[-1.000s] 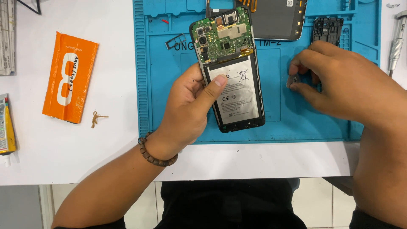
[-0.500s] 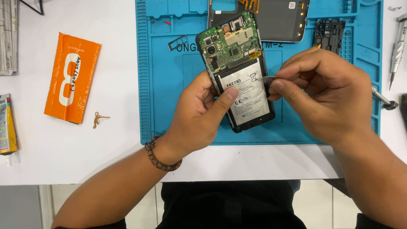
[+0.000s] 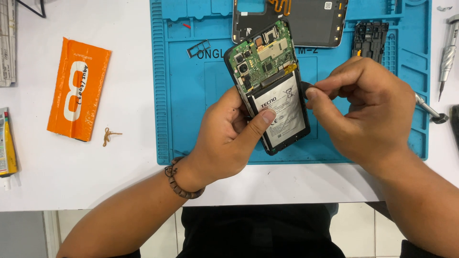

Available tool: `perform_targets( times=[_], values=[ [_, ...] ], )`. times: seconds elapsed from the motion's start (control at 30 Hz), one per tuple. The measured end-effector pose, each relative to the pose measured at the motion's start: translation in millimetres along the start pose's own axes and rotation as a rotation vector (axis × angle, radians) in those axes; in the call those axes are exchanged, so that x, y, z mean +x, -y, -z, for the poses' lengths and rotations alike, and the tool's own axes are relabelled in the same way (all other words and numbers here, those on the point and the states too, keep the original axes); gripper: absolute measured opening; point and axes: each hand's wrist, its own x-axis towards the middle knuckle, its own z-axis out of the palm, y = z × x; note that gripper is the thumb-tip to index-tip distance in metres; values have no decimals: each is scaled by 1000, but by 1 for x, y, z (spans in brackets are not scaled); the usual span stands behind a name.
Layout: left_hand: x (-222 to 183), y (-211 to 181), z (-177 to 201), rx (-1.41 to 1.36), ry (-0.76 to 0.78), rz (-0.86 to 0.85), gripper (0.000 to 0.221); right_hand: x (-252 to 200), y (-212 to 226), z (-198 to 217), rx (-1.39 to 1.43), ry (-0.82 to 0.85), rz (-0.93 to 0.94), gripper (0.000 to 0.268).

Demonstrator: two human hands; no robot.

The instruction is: Disassembling a mobile phone by removing the battery, motherboard, and internal frame using a screwdriver and manual prying.

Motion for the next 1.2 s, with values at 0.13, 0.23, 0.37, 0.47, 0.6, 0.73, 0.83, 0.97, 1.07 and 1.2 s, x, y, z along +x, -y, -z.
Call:
perform_targets(
  times=[0.13, 0.23, 0.37, 0.47, 0.6, 0.73, 0.83, 0.97, 1.07, 1.2],
  values=[
    [-1, -1, 0, 53, 2, -14, 45, 1, 1, 0, -37, -13, 52, 17],
    [-1, -1, 1, 134, 2, -36, 41, 3, 1, 2, -175, 38, 148, 14],
    [-1, -4, 3, 110, 21, -41, 44, 10, 7, 5, -53, 153, -50, 8],
    [0, 0, 3, 86, 29, -45, 44, 13, 7, 5, 112, 202, -174, 4],
    [-1, 3, 3, 89, 17, -41, 44, 12, 0, 4, 274, 199, -243, 2],
    [0, 4, 1, 53, 4, -23, 51, 11, -3, 2, 308, 230, -216, 3],
    [1, 3, 0, -2, -15, -42, 54, 7, 2, -3, 243, 214, -73, 5],
    [0, 2, -1, -40, -56, 14, 55, 5, 1, -4, 236, 198, -82, 9],
    [-1, 4, 0, -18, -101, 59, 37, 6, -1, -5, 218, 189, 17, 10],
    [0, 5, 1, -49, -143, 100, 32, 2, -5, -8, 11, 85, 280, 15]
  ],
)
